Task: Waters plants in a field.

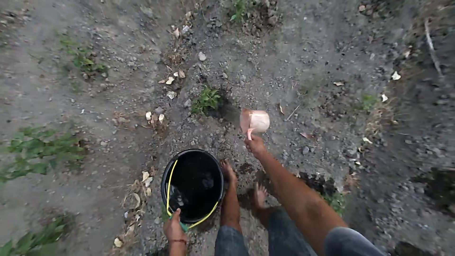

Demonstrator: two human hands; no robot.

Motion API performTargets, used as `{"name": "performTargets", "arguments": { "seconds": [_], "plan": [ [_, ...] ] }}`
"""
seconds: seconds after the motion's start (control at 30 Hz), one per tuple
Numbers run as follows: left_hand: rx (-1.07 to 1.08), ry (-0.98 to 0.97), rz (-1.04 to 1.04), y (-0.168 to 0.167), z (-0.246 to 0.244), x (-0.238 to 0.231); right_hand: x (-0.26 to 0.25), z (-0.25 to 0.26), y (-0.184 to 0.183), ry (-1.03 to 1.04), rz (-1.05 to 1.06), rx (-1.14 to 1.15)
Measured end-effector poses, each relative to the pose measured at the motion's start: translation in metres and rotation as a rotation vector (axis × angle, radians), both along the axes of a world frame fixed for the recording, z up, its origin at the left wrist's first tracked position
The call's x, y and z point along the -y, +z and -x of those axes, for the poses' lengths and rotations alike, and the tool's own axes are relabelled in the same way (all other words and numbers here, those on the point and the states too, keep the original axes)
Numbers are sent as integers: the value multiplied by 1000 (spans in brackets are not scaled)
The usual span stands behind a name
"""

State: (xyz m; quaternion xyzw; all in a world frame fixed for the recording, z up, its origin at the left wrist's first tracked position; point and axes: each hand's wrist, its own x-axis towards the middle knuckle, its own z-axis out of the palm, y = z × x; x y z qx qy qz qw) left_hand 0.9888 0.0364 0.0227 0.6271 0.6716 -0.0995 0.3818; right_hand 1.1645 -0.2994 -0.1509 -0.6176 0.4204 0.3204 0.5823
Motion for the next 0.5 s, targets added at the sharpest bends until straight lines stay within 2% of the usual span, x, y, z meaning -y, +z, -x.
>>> {"name": "performTargets", "arguments": {
  "seconds": [0.1, 0.23, 0.37, 0.43, 0.5],
  "plan": [
    [0, -64, -25, 9, -20, 13, 10, -4, 8, 251, 151, -4],
    [0, -156, -39, 17, -51, 41, 26, -11, 36, 516, 271, -3],
    [29, -225, -42, 22, -83, 81, 51, 2, 59, 795, 397, -11],
    [43, -243, -56, 27, -100, 109, 74, 25, 66, 856, 475, 169],
    [73, -276, -41, 34, -118, 141, 102, 54, 68, 818, 512, 476]
  ]
}}
